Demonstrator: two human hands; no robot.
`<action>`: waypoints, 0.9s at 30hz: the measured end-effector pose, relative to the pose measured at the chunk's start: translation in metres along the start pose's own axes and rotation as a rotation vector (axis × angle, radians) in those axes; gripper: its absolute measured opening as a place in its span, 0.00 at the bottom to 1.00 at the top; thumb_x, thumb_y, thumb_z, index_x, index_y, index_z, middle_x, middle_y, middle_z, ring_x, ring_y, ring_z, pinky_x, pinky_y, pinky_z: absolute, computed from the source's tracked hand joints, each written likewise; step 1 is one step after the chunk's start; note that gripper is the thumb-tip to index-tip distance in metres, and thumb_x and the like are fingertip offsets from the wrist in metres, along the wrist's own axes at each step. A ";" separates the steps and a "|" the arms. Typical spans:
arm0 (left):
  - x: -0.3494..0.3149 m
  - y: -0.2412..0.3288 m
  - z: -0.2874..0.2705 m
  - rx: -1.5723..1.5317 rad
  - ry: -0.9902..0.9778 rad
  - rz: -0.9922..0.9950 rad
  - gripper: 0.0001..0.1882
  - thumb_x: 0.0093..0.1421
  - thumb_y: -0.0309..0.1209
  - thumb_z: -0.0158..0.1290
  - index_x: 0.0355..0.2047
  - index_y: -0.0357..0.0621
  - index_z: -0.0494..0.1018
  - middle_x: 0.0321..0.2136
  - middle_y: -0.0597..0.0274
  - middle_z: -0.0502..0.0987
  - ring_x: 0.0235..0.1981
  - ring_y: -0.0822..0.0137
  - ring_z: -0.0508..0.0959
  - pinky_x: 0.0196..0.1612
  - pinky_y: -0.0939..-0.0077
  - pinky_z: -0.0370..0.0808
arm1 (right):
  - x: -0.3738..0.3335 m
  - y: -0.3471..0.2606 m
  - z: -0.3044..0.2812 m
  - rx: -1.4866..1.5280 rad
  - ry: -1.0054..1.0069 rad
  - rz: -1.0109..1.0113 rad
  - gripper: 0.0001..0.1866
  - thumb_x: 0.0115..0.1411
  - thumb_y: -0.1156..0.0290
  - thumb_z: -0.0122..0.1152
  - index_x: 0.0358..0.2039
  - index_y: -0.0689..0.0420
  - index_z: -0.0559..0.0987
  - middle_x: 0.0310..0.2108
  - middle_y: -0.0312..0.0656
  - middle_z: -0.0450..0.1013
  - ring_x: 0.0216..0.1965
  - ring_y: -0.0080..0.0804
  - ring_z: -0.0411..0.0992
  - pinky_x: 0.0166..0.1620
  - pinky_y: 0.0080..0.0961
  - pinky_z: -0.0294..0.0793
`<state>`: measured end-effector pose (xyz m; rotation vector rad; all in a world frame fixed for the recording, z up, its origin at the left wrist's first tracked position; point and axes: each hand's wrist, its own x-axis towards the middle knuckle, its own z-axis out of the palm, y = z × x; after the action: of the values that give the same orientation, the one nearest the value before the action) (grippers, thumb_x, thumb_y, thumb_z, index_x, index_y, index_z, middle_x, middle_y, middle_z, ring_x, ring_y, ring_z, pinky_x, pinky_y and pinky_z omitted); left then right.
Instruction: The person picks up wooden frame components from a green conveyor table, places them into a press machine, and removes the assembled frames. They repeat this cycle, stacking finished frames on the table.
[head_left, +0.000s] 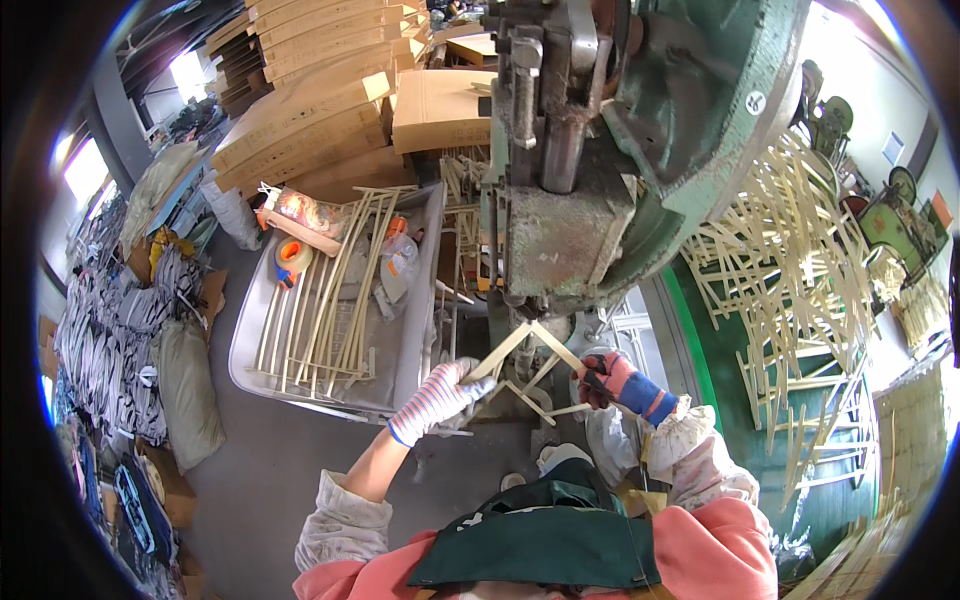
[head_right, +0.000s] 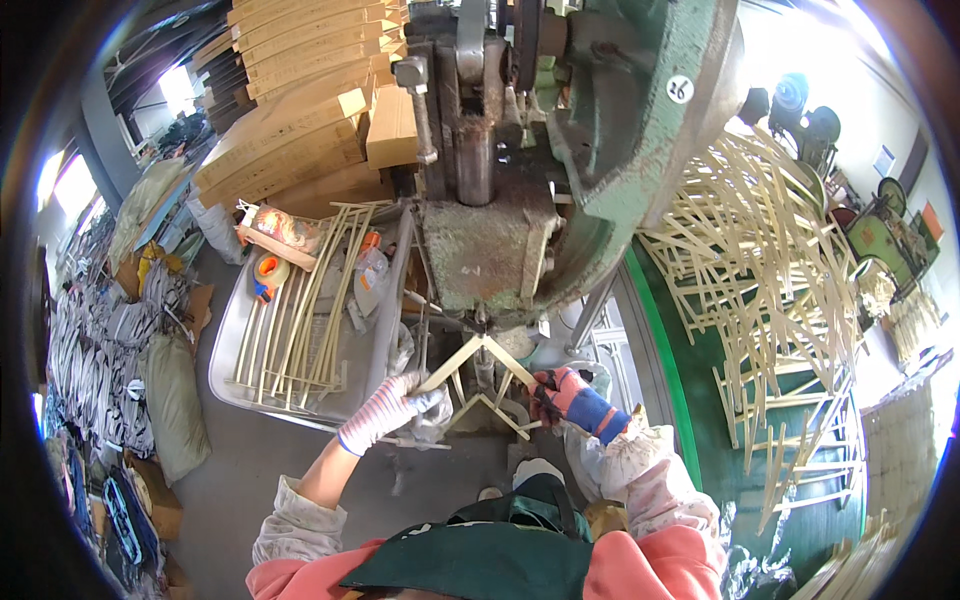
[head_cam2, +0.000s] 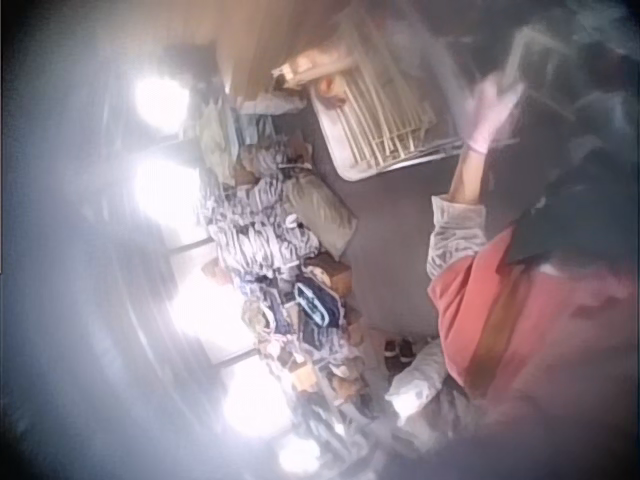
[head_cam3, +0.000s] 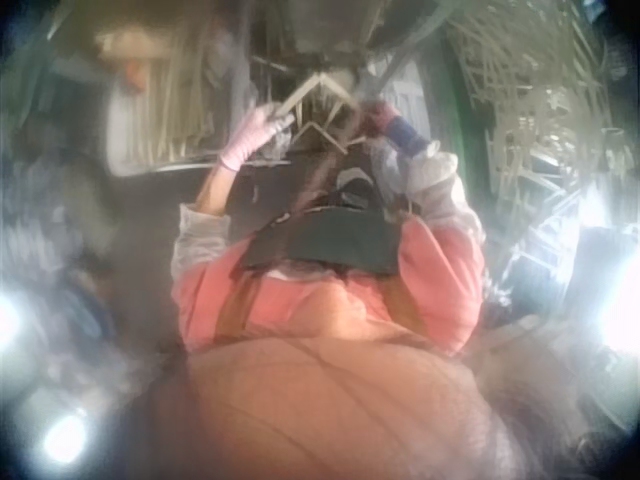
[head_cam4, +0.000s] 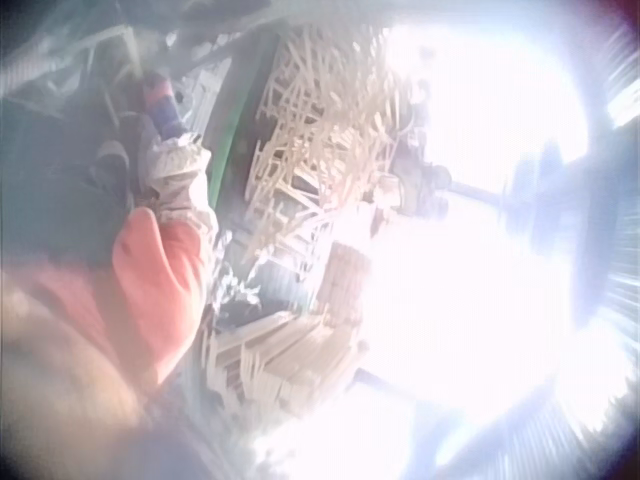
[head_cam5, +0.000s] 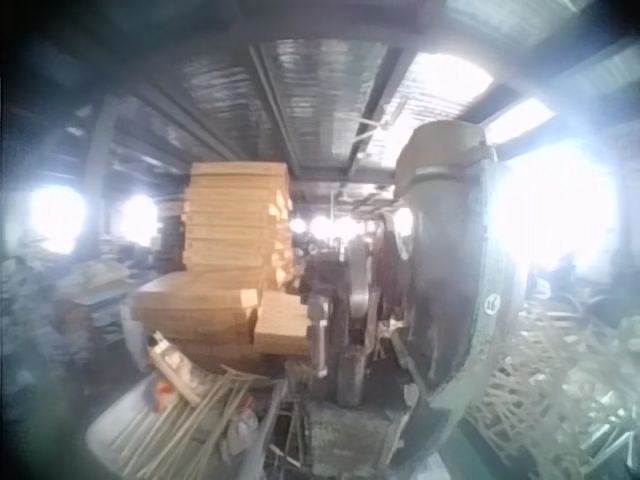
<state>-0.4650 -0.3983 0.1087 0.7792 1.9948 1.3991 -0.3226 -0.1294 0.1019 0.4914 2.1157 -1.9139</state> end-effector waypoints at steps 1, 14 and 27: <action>0.001 0.002 0.007 0.269 0.090 0.151 0.21 0.53 0.44 0.60 0.34 0.37 0.72 0.21 0.54 0.76 0.21 0.63 0.77 0.25 0.68 0.73 | -0.004 -0.001 0.003 0.065 -0.063 -0.068 0.12 0.64 0.65 0.48 0.34 0.60 0.73 0.22 0.38 0.74 0.18 0.21 0.71 0.20 0.17 0.69; -0.149 0.021 -0.042 0.347 0.656 0.299 0.18 0.31 0.36 0.72 0.19 0.40 0.77 0.16 0.65 0.76 0.20 0.72 0.76 0.24 0.75 0.70 | -0.032 0.160 -0.083 0.278 0.013 0.130 0.16 0.60 0.63 0.56 0.44 0.60 0.73 0.28 0.48 0.76 0.27 0.37 0.78 0.23 0.27 0.78; -0.338 -0.160 -0.103 -0.290 1.239 0.111 0.14 0.52 0.41 0.62 0.24 0.45 0.73 0.11 0.71 0.65 0.08 0.80 0.60 0.12 0.83 0.60 | -0.026 0.307 -0.082 0.718 -0.018 -0.365 0.35 0.60 0.38 0.40 0.57 0.53 0.68 0.49 0.33 0.71 0.44 0.23 0.69 0.47 0.22 0.66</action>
<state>-0.3378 -0.7558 0.0284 -0.2465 2.4372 2.5288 -0.1712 -0.0244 -0.1580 0.2073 1.5212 -2.8684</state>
